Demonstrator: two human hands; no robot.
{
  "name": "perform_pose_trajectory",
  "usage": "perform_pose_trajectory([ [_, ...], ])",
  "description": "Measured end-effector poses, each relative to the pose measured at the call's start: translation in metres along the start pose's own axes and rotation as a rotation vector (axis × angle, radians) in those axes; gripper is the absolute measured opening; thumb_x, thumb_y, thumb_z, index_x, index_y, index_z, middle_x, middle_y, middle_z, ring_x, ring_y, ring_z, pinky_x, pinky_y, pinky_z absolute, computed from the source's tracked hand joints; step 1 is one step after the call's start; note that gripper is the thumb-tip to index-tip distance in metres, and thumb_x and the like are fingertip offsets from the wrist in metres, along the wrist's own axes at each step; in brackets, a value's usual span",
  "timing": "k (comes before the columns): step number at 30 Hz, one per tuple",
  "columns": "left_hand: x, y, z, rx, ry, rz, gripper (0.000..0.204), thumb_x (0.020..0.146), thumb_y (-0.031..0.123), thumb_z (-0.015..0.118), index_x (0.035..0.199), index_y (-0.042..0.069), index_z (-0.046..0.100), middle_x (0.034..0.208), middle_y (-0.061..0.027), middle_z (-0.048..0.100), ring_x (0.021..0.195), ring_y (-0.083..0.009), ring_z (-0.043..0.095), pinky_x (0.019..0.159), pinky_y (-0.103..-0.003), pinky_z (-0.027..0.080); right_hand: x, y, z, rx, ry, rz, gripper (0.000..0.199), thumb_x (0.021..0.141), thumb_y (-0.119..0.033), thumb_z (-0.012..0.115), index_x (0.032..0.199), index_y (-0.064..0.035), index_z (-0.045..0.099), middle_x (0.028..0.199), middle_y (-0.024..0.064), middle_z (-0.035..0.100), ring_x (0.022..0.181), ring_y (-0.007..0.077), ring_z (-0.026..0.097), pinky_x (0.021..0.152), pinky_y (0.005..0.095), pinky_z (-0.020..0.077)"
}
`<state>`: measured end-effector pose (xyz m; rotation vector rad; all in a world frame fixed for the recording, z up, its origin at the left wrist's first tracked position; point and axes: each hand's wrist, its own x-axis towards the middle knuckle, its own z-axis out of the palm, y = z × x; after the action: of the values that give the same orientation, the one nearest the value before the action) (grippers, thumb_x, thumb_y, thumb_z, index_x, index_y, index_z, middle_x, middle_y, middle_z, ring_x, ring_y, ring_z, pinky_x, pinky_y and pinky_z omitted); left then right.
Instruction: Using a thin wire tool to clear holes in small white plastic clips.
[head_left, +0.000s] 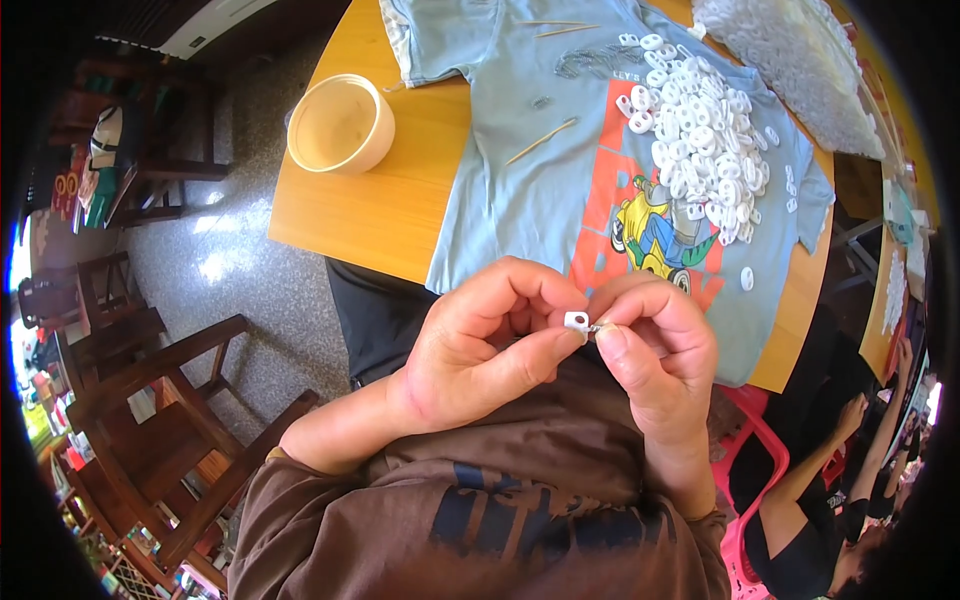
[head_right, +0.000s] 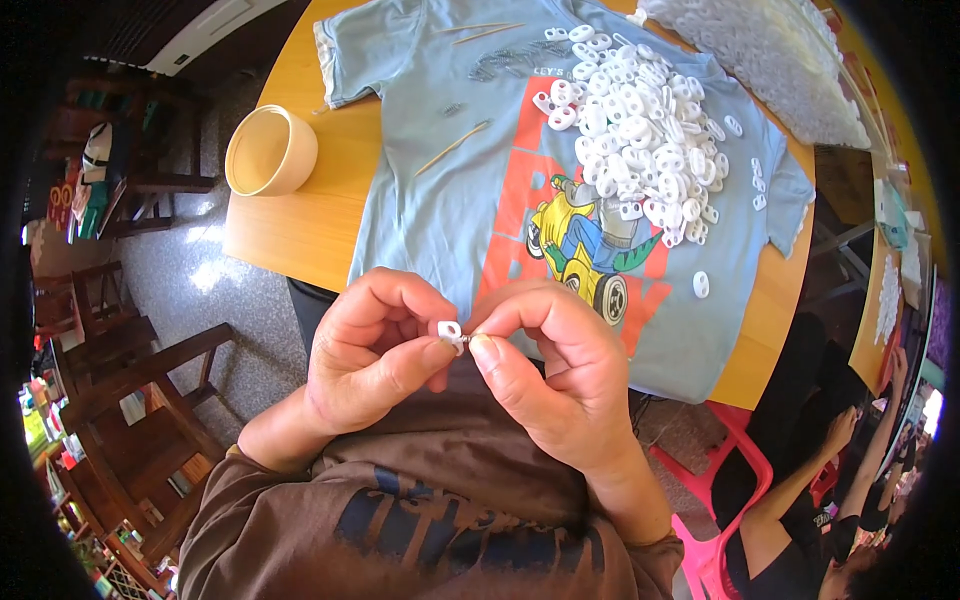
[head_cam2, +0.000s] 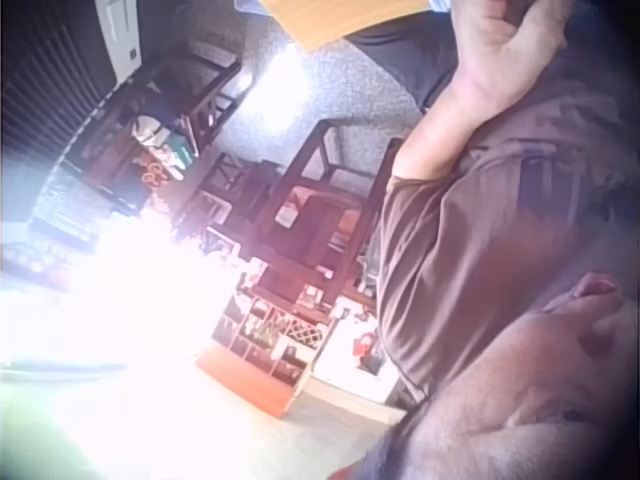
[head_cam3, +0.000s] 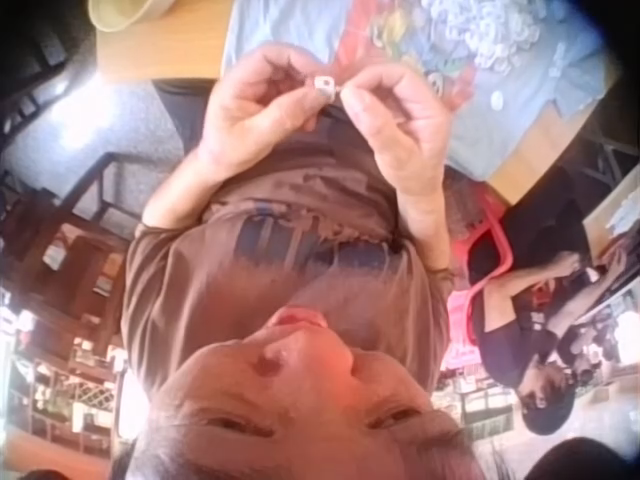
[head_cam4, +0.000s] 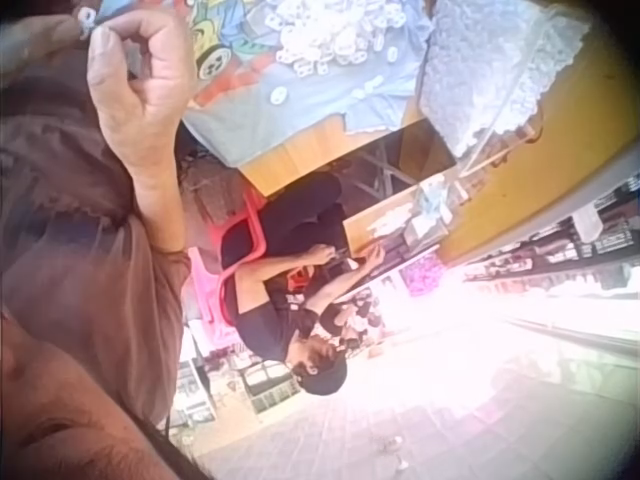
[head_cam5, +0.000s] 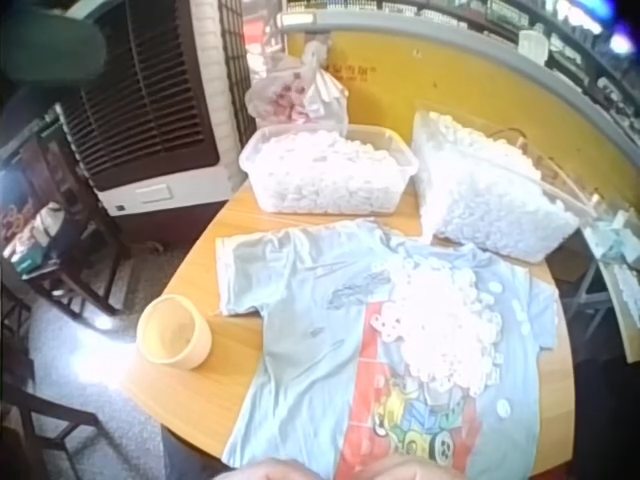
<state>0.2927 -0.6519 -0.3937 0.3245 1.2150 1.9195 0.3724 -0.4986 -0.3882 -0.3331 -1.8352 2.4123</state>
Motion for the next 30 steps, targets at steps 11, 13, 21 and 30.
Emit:
perform_pose_trajectory([
  [11,-0.0002,-0.0014,-0.005,0.164,-0.06,0.138,0.02,0.081,-0.008,0.053,0.099,-0.002,0.052,0.087,-0.0081,0.053,0.064,-0.009,0.055,0.055,-0.019,0.044,-0.0004,0.0005,0.0003,-0.022,-0.013,-0.032,0.007,0.078,0.002,0.056,0.085,0.0006,0.054,0.086,0.0072,0.055,0.078,0.0125,0.05,0.072,0.0246,0.0401],
  [13,0.0,-0.0011,-0.0063,0.197,-0.07,0.153,0.02,0.081,-0.008,0.053,0.1,-0.002,0.053,0.087,-0.0083,0.053,0.064,-0.009,0.055,0.055,-0.019,0.043,-0.0004,0.0005,0.0003,-0.028,-0.012,-0.034,0.007,0.078,0.002,0.056,0.084,0.0006,0.054,0.086,0.0072,0.055,0.078,0.0125,0.05,0.072,0.0246,0.0401],
  [21,0.0,-0.0015,-0.008,0.247,-0.065,0.172,0.022,0.08,-0.009,0.053,0.1,-0.002,0.054,0.087,-0.0086,0.052,0.063,-0.0094,0.055,0.055,-0.019,0.044,-0.0007,0.0004,0.0014,-0.046,0.001,-0.015,0.007,0.077,0.002,0.057,0.083,0.0008,0.054,0.085,0.0073,0.055,0.078,0.0135,0.05,0.071,0.025,0.0403],
  [30,0.0003,-0.0037,-0.0093,0.282,-0.045,0.189,0.02,0.08,-0.01,0.052,0.098,-0.001,0.052,0.088,-0.0087,0.052,0.063,-0.009,0.055,0.055,-0.018,0.044,-0.0011,-0.0016,0.0045,-0.079,0.035,0.019,0.008,0.076,0.003,0.057,0.082,0.001,0.054,0.083,0.0073,0.055,0.076,0.0138,0.051,0.07,0.025,0.0407],
])
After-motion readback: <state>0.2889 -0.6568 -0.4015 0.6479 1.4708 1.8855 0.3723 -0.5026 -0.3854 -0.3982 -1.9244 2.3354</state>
